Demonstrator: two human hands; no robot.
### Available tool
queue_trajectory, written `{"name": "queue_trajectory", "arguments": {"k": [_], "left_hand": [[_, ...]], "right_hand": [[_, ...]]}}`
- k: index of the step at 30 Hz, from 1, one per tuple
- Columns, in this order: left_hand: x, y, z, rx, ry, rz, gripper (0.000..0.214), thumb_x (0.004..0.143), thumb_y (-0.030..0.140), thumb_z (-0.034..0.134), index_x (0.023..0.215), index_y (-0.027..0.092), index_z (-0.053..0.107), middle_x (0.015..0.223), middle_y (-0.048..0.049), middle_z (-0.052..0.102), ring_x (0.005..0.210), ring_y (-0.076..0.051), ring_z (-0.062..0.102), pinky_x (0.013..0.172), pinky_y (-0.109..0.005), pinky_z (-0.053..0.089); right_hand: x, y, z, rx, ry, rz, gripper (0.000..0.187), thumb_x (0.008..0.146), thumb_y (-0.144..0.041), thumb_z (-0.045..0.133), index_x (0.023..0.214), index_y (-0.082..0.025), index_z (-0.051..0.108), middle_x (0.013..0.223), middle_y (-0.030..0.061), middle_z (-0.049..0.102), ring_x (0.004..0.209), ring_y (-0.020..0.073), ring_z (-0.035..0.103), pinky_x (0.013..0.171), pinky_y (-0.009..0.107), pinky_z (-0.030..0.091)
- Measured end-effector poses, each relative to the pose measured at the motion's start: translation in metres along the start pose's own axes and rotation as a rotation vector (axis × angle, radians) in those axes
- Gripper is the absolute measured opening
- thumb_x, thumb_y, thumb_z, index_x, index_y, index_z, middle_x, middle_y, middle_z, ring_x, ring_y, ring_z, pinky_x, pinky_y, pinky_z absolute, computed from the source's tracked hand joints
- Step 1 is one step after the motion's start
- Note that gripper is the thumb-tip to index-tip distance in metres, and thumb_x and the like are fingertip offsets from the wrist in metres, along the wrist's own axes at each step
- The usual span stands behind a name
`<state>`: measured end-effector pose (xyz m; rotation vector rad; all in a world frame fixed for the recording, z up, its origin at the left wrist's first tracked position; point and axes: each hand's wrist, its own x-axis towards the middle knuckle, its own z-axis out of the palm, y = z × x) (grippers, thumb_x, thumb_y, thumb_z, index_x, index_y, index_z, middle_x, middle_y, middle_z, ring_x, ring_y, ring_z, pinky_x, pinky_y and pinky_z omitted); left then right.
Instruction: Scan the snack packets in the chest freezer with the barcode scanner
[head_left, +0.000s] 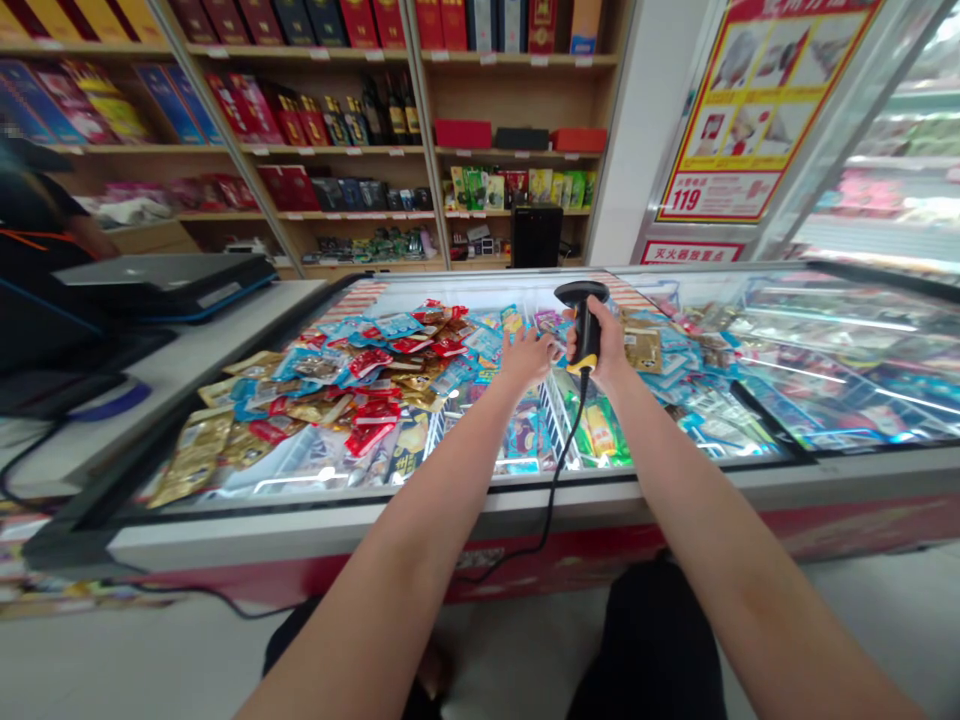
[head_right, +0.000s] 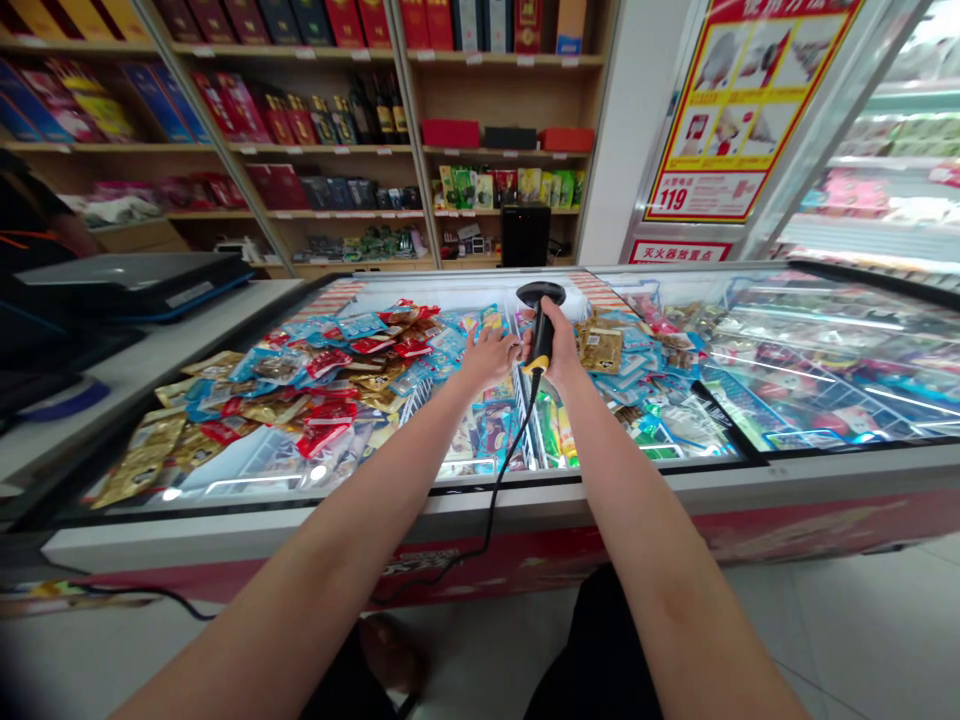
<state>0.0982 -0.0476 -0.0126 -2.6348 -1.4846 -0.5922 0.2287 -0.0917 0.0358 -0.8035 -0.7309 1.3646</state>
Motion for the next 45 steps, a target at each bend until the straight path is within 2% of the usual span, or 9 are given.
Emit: {"name": "queue_trajectory", "arguments": {"k": [5, 10, 15, 20, 23, 30, 34, 39, 45], "left_hand": [[0.004, -0.015, -0.018, -0.112, -0.076, -0.094, 0.026, 0.090, 0.029, 0.054, 0.113, 0.024, 0.066, 0.123, -0.0134, 0.062, 0.125, -0.033, 0.053, 0.105, -0.048, 0.040], [0.007, -0.027, -0.022, -0.255, -0.113, -0.207, 0.031, 0.076, 0.024, 0.071, 0.107, 0.021, 0.066, 0.114, -0.0126, 0.068, 0.113, -0.030, 0.062, 0.096, -0.037, 0.046], [0.006, -0.032, -0.016, -0.303, -0.089, -0.229, 0.025, 0.076, 0.034, 0.073, 0.097, 0.022, 0.067, 0.108, -0.0089, 0.071, 0.105, -0.028, 0.066, 0.088, -0.035, 0.050], [0.009, -0.035, -0.017, -0.413, 0.039, -0.305, 0.042, 0.073, 0.018, 0.071, 0.114, 0.017, 0.063, 0.118, -0.0110, 0.069, 0.111, -0.028, 0.064, 0.094, -0.036, 0.049], [0.010, -0.042, -0.023, -0.478, 0.131, -0.328, 0.037, 0.074, 0.010, 0.065, 0.110, 0.015, 0.066, 0.119, -0.0104, 0.069, 0.114, -0.025, 0.063, 0.100, -0.034, 0.047], [0.009, -0.058, -0.031, -0.599, 0.293, -0.398, 0.031, 0.073, 0.009, 0.062, 0.102, 0.018, 0.069, 0.112, -0.0050, 0.073, 0.109, -0.020, 0.065, 0.101, -0.029, 0.046], [0.009, -0.061, -0.032, -0.608, 0.341, -0.441, 0.033, 0.074, 0.009, 0.059, 0.105, 0.021, 0.066, 0.114, -0.0031, 0.072, 0.111, -0.019, 0.064, 0.100, -0.030, 0.046], [0.008, -0.065, -0.032, -0.622, 0.388, -0.492, 0.044, 0.073, 0.008, 0.059, 0.116, 0.021, 0.060, 0.117, -0.0058, 0.070, 0.113, -0.020, 0.063, 0.099, -0.031, 0.046], [0.008, -0.068, -0.031, -0.620, 0.395, -0.492, 0.047, 0.072, 0.006, 0.057, 0.117, 0.023, 0.056, 0.119, -0.0057, 0.068, 0.115, -0.021, 0.062, 0.099, -0.031, 0.047]], "right_hand": [[0.000, 0.000, -0.001, -0.043, -0.009, -0.002, 0.053, 0.086, -0.066, 0.055, 0.105, -0.017, 0.065, 0.046, -0.0024, 0.056, 0.039, 0.0162, 0.056, 0.033, 0.025, 0.040], [-0.004, -0.001, 0.003, -0.085, 0.005, 0.021, 0.050, 0.088, -0.064, 0.054, 0.105, -0.018, 0.065, 0.044, -0.0028, 0.052, 0.037, 0.0161, 0.053, 0.032, 0.025, 0.037], [-0.004, 0.002, 0.003, -0.089, -0.009, 0.029, 0.046, 0.089, -0.061, 0.055, 0.103, -0.018, 0.064, 0.045, -0.0020, 0.054, 0.036, 0.0156, 0.052, 0.031, 0.024, 0.038], [-0.002, 0.005, 0.000, -0.085, -0.052, 0.045, 0.044, 0.092, -0.056, 0.053, 0.105, -0.016, 0.065, 0.047, -0.0011, 0.057, 0.033, 0.0138, 0.050, 0.031, 0.024, 0.041], [-0.002, 0.006, -0.001, -0.101, -0.085, 0.053, 0.044, 0.091, -0.057, 0.056, 0.104, -0.016, 0.065, 0.049, -0.0008, 0.059, 0.034, 0.0135, 0.052, 0.032, 0.023, 0.042], [-0.003, 0.010, -0.004, -0.210, -0.204, 0.133, 0.040, 0.089, -0.057, 0.059, 0.088, -0.018, 0.064, 0.048, 0.0015, 0.059, 0.034, 0.0144, 0.052, 0.031, 0.024, 0.042], [-0.005, 0.012, -0.004, -0.253, -0.270, 0.154, 0.043, 0.088, -0.058, 0.059, 0.095, -0.016, 0.065, 0.049, 0.0007, 0.059, 0.033, 0.0143, 0.052, 0.030, 0.024, 0.041], [-0.009, 0.008, 0.000, -0.261, -0.260, 0.149, 0.045, 0.090, -0.058, 0.056, 0.098, -0.014, 0.065, 0.048, 0.0000, 0.058, 0.032, 0.0134, 0.050, 0.030, 0.024, 0.041], [-0.009, 0.006, -0.001, -0.270, -0.276, 0.146, 0.044, 0.090, -0.058, 0.055, 0.097, -0.015, 0.065, 0.048, 0.0000, 0.058, 0.032, 0.0135, 0.051, 0.030, 0.023, 0.041]]}}
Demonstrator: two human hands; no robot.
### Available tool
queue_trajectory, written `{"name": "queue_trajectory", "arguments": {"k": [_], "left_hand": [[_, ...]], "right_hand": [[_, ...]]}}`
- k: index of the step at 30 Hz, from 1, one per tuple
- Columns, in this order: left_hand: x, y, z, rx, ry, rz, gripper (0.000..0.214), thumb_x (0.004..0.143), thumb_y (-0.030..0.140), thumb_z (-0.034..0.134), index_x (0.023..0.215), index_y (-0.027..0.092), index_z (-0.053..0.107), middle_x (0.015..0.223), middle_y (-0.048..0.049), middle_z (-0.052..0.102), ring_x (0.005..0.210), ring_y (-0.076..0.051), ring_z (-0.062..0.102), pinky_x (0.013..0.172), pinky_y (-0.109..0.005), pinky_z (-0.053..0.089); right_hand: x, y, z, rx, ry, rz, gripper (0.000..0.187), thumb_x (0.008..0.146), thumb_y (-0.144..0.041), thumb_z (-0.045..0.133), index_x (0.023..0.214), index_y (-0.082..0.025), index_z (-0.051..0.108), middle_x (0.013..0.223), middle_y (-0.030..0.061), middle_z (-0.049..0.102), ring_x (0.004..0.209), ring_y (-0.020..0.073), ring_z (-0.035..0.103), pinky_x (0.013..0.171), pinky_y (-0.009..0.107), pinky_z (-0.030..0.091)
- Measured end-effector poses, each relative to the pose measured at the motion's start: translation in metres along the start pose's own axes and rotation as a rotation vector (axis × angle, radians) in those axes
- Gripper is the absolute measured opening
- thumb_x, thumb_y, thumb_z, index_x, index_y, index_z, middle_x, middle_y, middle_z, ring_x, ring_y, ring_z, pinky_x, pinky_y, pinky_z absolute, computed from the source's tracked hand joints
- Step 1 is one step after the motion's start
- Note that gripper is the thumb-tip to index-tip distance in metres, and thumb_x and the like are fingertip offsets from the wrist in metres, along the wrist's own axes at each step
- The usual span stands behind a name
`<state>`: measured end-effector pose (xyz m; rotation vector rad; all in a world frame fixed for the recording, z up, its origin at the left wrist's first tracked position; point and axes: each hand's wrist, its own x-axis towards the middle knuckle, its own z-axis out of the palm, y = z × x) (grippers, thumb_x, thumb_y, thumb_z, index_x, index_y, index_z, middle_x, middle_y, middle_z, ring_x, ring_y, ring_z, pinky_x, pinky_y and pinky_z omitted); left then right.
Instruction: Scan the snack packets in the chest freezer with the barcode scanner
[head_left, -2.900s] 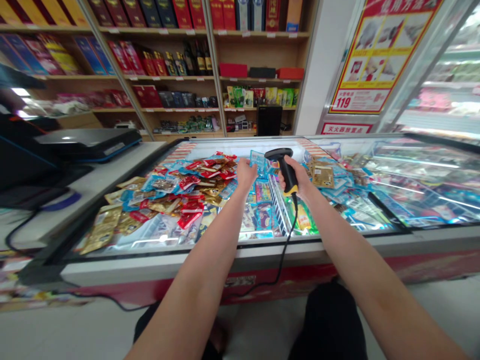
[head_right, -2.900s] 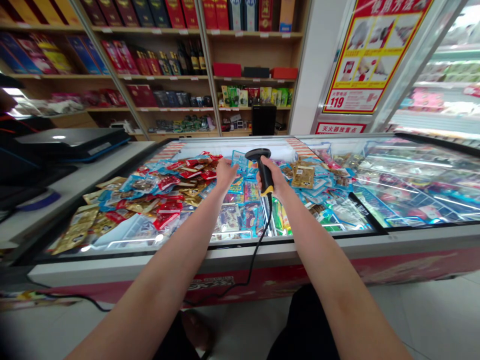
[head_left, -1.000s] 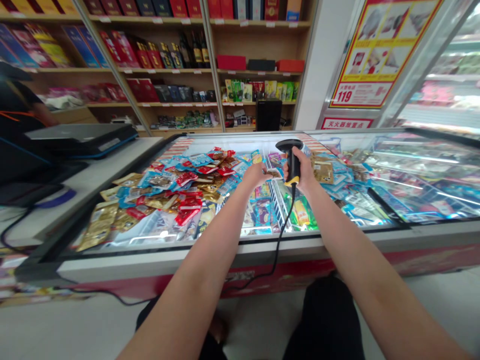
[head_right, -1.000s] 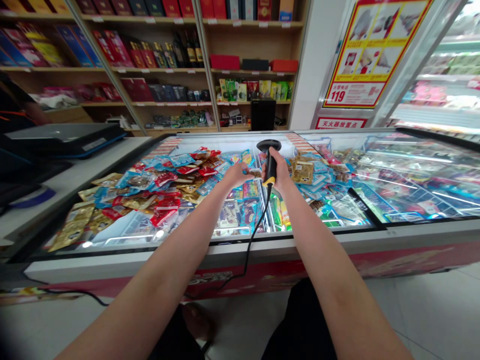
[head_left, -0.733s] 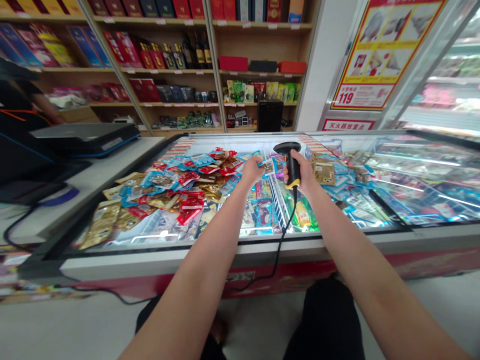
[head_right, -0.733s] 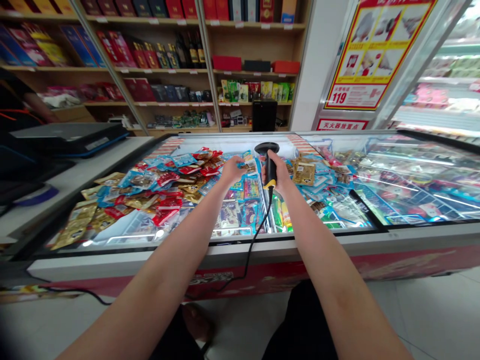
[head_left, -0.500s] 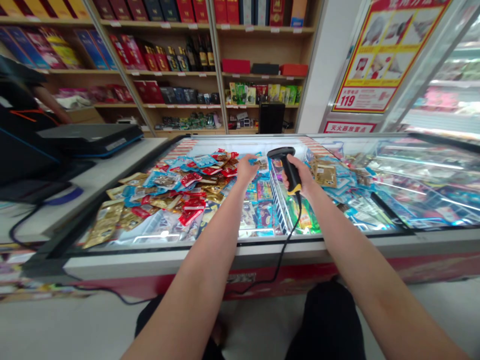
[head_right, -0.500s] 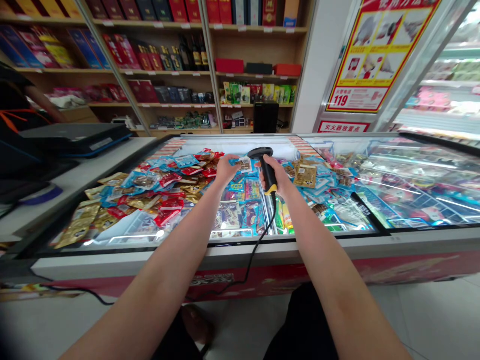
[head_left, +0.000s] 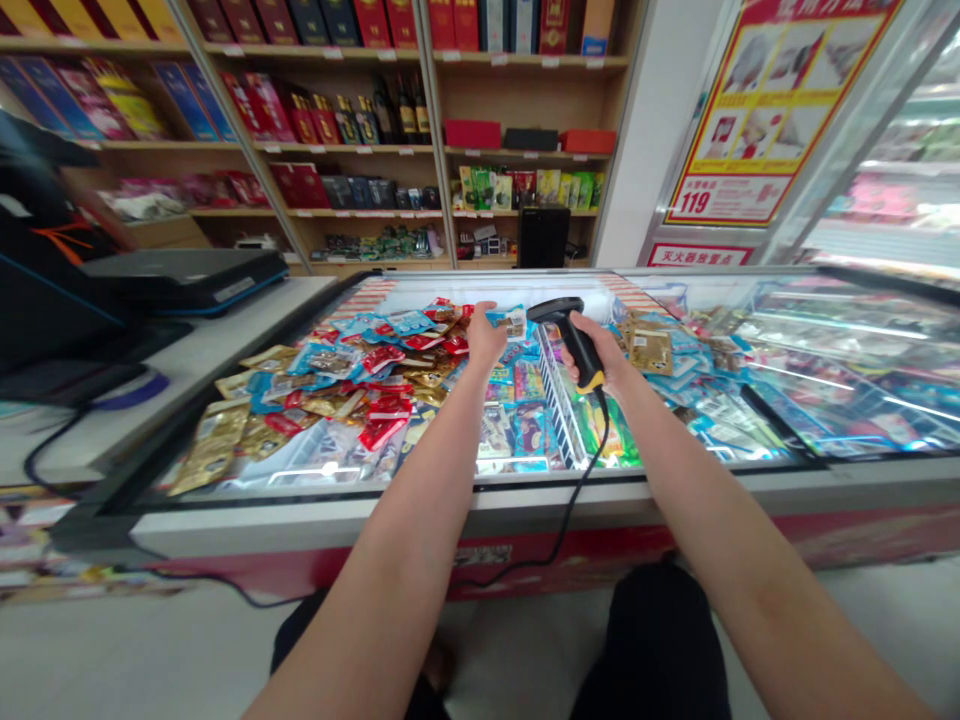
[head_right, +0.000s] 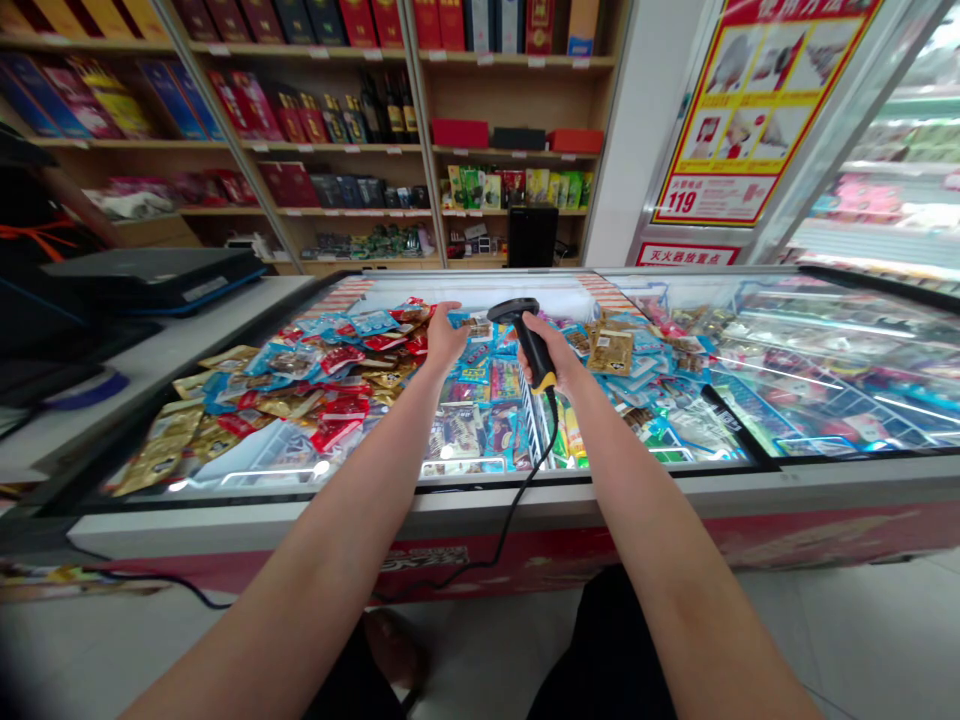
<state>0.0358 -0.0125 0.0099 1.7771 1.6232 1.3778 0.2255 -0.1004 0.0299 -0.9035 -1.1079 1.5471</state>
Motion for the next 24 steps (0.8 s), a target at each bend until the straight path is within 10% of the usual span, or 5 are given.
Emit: {"name": "queue_trajectory", "arguments": {"k": [24], "left_hand": [[-0.0048, 0.0041, -0.0016, -0.011, -0.028, 0.003, 0.048, 0.073, 0.005, 0.056, 0.118, 0.023, 0.056, 0.119, -0.0055, 0.068, 0.115, -0.021, 0.062, 0.099, -0.031, 0.047]], "right_hand": [[0.0030, 0.0057, -0.0039, -0.026, -0.067, -0.018, 0.042, 0.087, -0.058, 0.059, 0.092, -0.017, 0.063, 0.048, 0.0000, 0.059, 0.032, 0.0137, 0.051, 0.030, 0.023, 0.041]]}}
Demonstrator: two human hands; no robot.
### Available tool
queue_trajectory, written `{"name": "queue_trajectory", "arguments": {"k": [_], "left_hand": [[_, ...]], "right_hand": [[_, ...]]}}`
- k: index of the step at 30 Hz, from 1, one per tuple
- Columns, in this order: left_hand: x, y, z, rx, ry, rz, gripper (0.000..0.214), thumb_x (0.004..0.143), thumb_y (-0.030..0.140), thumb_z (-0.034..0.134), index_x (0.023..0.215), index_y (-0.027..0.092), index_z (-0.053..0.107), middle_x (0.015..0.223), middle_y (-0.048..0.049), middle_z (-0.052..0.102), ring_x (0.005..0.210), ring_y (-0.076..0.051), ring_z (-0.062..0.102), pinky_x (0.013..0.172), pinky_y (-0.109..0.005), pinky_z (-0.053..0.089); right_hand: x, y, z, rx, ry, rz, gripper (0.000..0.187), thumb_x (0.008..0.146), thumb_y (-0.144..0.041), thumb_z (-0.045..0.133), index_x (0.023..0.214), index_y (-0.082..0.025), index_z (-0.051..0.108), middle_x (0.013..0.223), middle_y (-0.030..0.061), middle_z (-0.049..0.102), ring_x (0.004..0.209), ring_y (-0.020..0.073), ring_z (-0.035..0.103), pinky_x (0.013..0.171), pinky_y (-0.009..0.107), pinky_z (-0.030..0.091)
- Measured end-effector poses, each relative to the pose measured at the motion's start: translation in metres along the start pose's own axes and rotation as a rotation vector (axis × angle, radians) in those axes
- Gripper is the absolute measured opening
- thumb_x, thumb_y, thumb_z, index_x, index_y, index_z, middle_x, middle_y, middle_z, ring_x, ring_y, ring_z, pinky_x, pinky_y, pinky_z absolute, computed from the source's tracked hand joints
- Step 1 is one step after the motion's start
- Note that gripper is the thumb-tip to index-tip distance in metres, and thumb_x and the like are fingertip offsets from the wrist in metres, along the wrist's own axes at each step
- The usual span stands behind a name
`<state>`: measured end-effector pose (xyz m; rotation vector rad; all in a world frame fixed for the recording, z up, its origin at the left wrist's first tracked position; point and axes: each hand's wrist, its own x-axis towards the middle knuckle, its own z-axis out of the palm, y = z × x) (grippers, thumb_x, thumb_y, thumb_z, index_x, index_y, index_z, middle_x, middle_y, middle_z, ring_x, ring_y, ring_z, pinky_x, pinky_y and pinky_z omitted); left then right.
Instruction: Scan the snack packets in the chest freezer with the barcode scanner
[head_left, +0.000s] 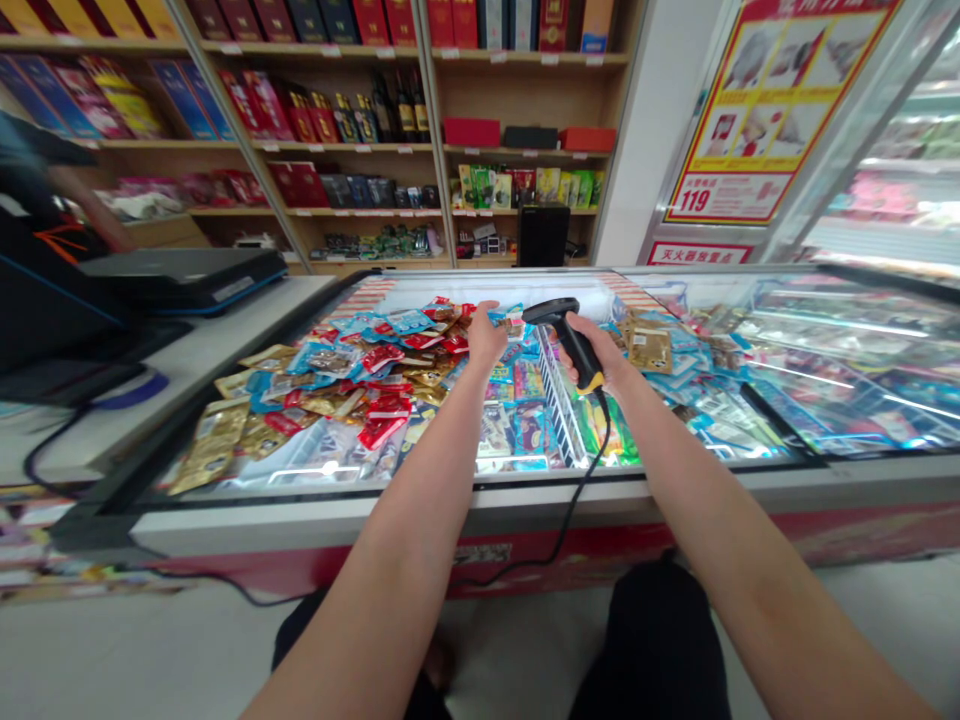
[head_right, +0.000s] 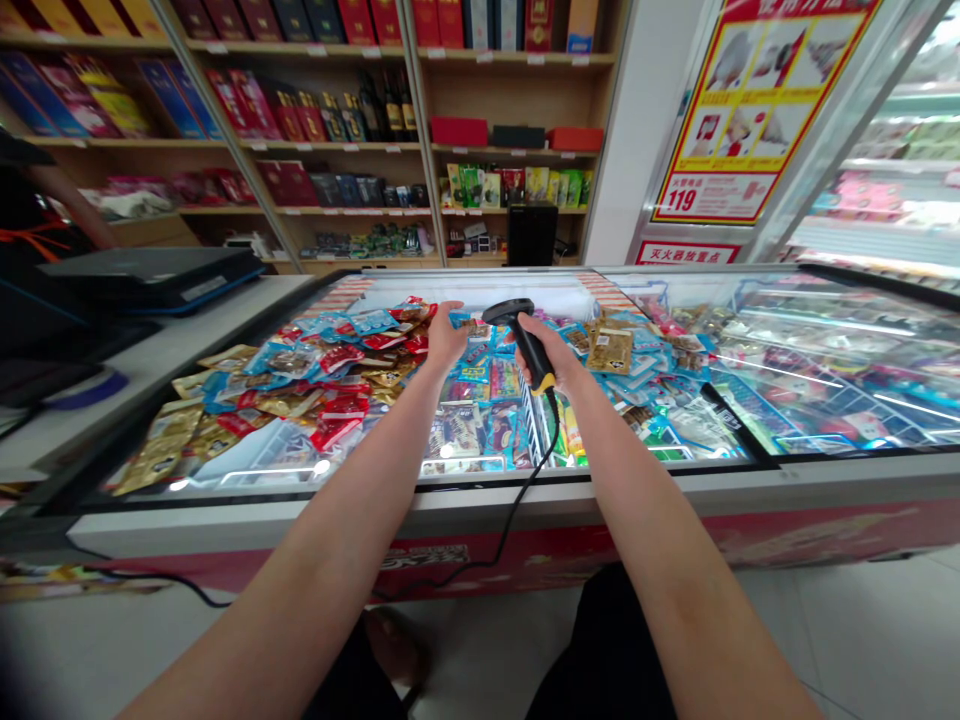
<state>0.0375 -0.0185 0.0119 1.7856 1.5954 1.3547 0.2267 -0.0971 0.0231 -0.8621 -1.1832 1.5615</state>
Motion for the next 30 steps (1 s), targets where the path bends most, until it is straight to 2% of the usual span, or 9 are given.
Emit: {"name": "queue_trajectory", "arguments": {"k": [10, 13, 16, 18, 21, 23, 26, 30], "left_hand": [[0.005, -0.006, 0.004, -0.056, 0.036, 0.017, 0.047, 0.072, 0.000, 0.054, 0.114, 0.021, 0.058, 0.115, -0.0057, 0.068, 0.111, -0.020, 0.063, 0.098, -0.030, 0.047], [0.005, -0.003, -0.003, -0.017, 0.075, 0.003, 0.048, 0.075, 0.002, 0.053, 0.118, 0.021, 0.057, 0.114, -0.0064, 0.068, 0.110, -0.022, 0.063, 0.097, -0.032, 0.047], [0.005, 0.005, -0.015, 0.100, 0.164, -0.064, 0.047, 0.079, 0.006, 0.052, 0.123, 0.023, 0.056, 0.113, -0.0089, 0.068, 0.112, -0.026, 0.062, 0.099, -0.039, 0.046], [0.003, 0.010, -0.022, 0.230, 0.262, -0.092, 0.047, 0.080, 0.008, 0.053, 0.124, 0.024, 0.057, 0.123, -0.0122, 0.065, 0.121, -0.030, 0.057, 0.103, -0.046, 0.043], [-0.004, 0.009, -0.025, 0.431, 0.369, -0.040, 0.045, 0.080, 0.011, 0.055, 0.122, 0.024, 0.060, 0.148, -0.0145, 0.048, 0.139, -0.035, 0.040, 0.112, -0.056, 0.032], [-0.008, 0.003, -0.022, 0.514, 0.304, 0.032, 0.041, 0.080, 0.013, 0.055, 0.118, 0.023, 0.064, 0.153, -0.0137, 0.043, 0.143, -0.036, 0.033, 0.117, -0.060, 0.020], [-0.011, -0.006, -0.014, 0.576, 0.149, 0.080, 0.034, 0.082, 0.015, 0.052, 0.110, 0.021, 0.069, 0.148, -0.0143, 0.049, 0.143, -0.037, 0.034, 0.119, -0.065, 0.008], [-0.012, -0.002, -0.005, 0.620, 0.189, 0.129, 0.036, 0.087, 0.019, 0.047, 0.117, 0.019, 0.067, 0.146, -0.0150, 0.050, 0.142, -0.035, 0.034, 0.120, -0.061, 0.007]], "right_hand": [[-0.001, -0.002, 0.001, 0.015, 0.020, 0.011, 0.048, 0.087, -0.060, 0.059, 0.100, -0.014, 0.064, 0.048, -0.0006, 0.058, 0.032, 0.0130, 0.050, 0.030, 0.023, 0.040], [-0.001, -0.005, 0.003, 0.033, 0.069, 0.005, 0.050, 0.088, -0.061, 0.058, 0.101, -0.014, 0.064, 0.047, -0.0009, 0.058, 0.031, 0.0131, 0.050, 0.030, 0.024, 0.041], [-0.001, -0.009, 0.004, 0.066, 0.168, -0.046, 0.050, 0.088, -0.062, 0.056, 0.101, -0.014, 0.065, 0.046, -0.0016, 0.057, 0.031, 0.0133, 0.049, 0.029, 0.024, 0.039], [0.000, -0.011, 0.004, 0.104, 0.233, -0.090, 0.049, 0.089, -0.062, 0.056, 0.100, -0.015, 0.065, 0.045, -0.0022, 0.056, 0.031, 0.0131, 0.049, 0.029, 0.023, 0.039], [0.001, -0.013, 0.000, 0.161, 0.317, -0.137, 0.046, 0.090, -0.060, 0.053, 0.096, -0.016, 0.065, 0.046, -0.0026, 0.055, 0.031, 0.0128, 0.049, 0.030, 0.023, 0.037], [0.002, -0.013, -0.003, 0.181, 0.363, -0.158, 0.046, 0.090, -0.061, 0.052, 0.093, -0.017, 0.064, 0.046, -0.0026, 0.055, 0.032, 0.0125, 0.049, 0.030, 0.023, 0.037], [0.003, -0.013, -0.007, 0.186, 0.413, -0.189, 0.047, 0.088, -0.065, 0.052, 0.090, -0.019, 0.063, 0.047, -0.0027, 0.055, 0.032, 0.0118, 0.047, 0.031, 0.024, 0.036], [0.002, -0.016, -0.010, 0.226, 0.451, -0.206, 0.045, 0.087, -0.064, 0.052, 0.089, -0.021, 0.062, 0.048, -0.0028, 0.054, 0.032, 0.0117, 0.047, 0.031, 0.023, 0.038]]}}
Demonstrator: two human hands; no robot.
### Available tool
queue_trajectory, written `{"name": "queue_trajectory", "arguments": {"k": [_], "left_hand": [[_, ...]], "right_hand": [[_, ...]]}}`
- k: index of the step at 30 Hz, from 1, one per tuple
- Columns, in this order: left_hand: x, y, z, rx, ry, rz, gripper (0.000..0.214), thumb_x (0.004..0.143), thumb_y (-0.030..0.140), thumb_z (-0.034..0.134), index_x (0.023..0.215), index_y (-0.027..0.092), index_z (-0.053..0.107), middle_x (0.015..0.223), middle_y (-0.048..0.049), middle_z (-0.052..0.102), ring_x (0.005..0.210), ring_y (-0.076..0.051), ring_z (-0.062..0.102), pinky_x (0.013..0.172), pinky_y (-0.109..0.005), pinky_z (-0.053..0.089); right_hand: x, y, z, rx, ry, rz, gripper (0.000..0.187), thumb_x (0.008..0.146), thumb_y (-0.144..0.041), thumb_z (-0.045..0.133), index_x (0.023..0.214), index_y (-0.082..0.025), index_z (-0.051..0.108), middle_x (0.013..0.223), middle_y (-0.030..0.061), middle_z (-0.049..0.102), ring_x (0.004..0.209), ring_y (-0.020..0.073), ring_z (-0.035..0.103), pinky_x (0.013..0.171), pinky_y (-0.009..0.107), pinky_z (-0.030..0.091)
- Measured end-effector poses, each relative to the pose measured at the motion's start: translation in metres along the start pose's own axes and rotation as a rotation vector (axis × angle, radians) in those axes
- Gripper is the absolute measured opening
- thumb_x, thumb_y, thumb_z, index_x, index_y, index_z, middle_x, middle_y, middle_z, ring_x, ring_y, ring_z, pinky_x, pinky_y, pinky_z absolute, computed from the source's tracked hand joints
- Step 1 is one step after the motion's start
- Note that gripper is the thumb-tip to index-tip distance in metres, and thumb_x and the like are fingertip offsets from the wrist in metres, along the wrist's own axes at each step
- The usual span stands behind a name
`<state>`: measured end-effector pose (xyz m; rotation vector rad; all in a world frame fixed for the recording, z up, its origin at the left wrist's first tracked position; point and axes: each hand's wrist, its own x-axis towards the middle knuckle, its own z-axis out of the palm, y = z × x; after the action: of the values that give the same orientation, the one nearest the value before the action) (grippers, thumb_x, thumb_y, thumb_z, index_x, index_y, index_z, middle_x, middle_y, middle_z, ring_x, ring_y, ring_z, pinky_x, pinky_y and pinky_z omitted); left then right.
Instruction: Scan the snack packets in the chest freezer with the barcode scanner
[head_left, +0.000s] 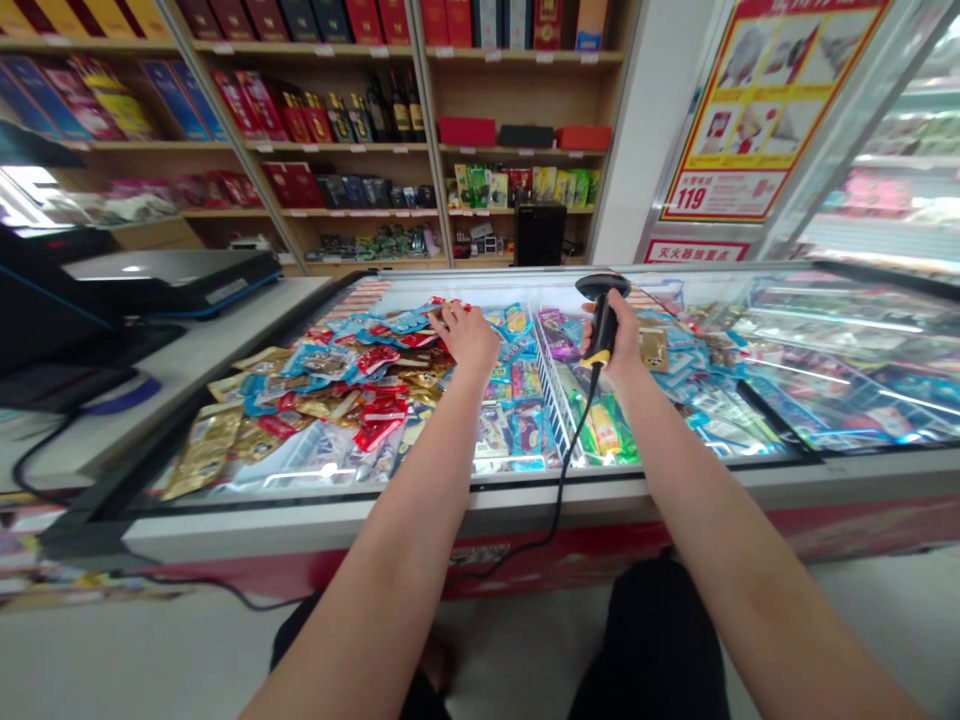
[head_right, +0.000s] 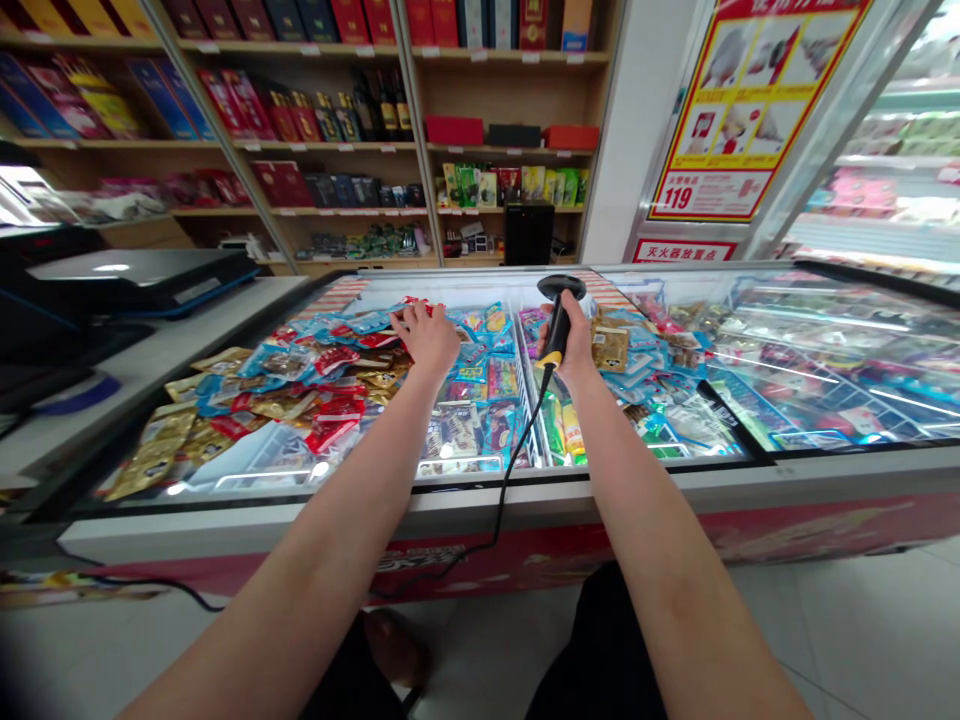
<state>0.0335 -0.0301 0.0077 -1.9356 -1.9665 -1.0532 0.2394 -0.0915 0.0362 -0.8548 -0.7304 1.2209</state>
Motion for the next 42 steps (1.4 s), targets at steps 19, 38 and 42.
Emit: {"name": "queue_trajectory", "arguments": {"k": [19, 38, 42], "left_hand": [[-0.018, 0.123, 0.057, -0.203, -0.598, 0.400, 0.048, 0.088, 0.040, 0.056, 0.134, 0.026, 0.056, 0.134, -0.0109, 0.062, 0.127, -0.031, 0.055, 0.101, -0.041, 0.046], [0.017, 0.026, 0.036, -1.042, -0.367, -0.438, 0.019, 0.067, 0.007, 0.067, 0.070, 0.018, 0.052, 0.066, 0.0007, 0.054, 0.069, -0.019, 0.064, 0.065, -0.037, 0.061], [0.023, 0.014, 0.021, -1.147, -0.240, -0.595, 0.020, 0.069, 0.007, 0.067, 0.072, 0.018, 0.050, 0.068, 0.0034, 0.050, 0.068, -0.013, 0.059, 0.069, -0.036, 0.062]], "right_hand": [[0.005, -0.020, -0.013, 0.250, 0.110, -0.119, 0.047, 0.086, -0.067, 0.054, 0.082, -0.020, 0.059, 0.045, -0.0044, 0.052, 0.035, 0.0127, 0.053, 0.030, 0.022, 0.040], [-0.001, -0.007, 0.000, -0.017, -0.075, 0.102, 0.046, 0.089, -0.064, 0.052, 0.096, -0.019, 0.063, 0.047, -0.0018, 0.056, 0.033, 0.0140, 0.050, 0.030, 0.024, 0.040], [-0.007, 0.003, 0.010, -0.126, -0.202, 0.212, 0.043, 0.090, -0.059, 0.055, 0.095, -0.017, 0.063, 0.047, -0.0002, 0.058, 0.031, 0.0141, 0.050, 0.029, 0.024, 0.040]]}}
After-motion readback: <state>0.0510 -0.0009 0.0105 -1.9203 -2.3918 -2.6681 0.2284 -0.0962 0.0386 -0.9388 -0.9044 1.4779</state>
